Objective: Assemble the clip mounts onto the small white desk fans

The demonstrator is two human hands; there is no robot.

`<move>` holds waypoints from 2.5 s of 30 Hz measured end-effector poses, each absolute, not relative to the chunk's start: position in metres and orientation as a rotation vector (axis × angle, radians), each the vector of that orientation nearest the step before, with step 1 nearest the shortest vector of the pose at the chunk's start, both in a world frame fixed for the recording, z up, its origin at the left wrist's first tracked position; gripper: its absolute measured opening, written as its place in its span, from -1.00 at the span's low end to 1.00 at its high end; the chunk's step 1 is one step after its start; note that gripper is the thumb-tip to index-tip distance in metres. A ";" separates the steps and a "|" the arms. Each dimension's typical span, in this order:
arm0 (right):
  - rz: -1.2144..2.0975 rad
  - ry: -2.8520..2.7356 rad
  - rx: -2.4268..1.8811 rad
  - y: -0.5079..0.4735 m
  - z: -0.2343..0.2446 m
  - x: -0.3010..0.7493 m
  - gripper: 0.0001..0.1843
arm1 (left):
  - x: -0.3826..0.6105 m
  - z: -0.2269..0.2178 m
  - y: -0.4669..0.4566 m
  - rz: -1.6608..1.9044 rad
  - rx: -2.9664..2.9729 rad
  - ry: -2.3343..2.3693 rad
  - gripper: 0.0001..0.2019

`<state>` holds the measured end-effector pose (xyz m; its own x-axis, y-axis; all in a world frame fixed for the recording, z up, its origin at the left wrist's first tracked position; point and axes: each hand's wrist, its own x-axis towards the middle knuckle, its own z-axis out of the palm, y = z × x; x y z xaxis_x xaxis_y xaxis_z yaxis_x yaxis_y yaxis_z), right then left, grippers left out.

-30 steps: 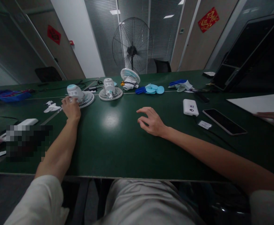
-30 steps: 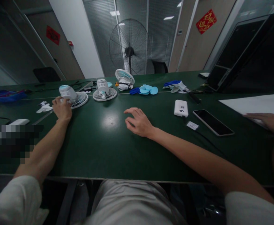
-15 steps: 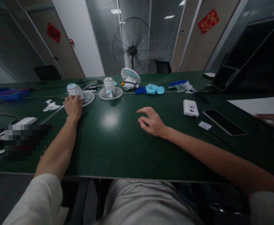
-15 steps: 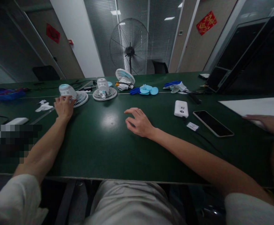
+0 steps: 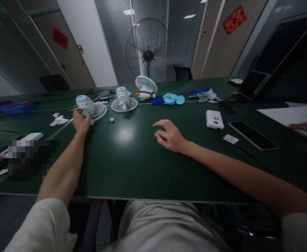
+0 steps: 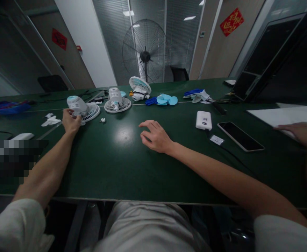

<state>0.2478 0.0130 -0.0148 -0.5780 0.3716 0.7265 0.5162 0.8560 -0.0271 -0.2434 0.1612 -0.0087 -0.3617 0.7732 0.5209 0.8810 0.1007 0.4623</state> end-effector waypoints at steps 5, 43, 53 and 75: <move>-0.208 -2.253 -0.647 0.014 -0.015 0.247 -0.86 | -0.221 -0.008 0.152 -1.123 -1.708 -2.101 -0.56; -0.403 -2.684 -0.220 -0.023 -0.004 0.229 -0.50 | 0.015 -0.011 0.000 -1.758 -2.968 -1.174 -0.70; -0.257 -2.776 -0.274 -0.029 -0.002 0.225 -0.70 | -0.014 0.006 0.011 -0.311 -3.075 -0.480 -0.76; 0.276 -1.701 -0.808 0.000 -0.016 0.240 -0.75 | -0.005 -0.018 0.008 -1.224 -2.576 -0.574 -0.63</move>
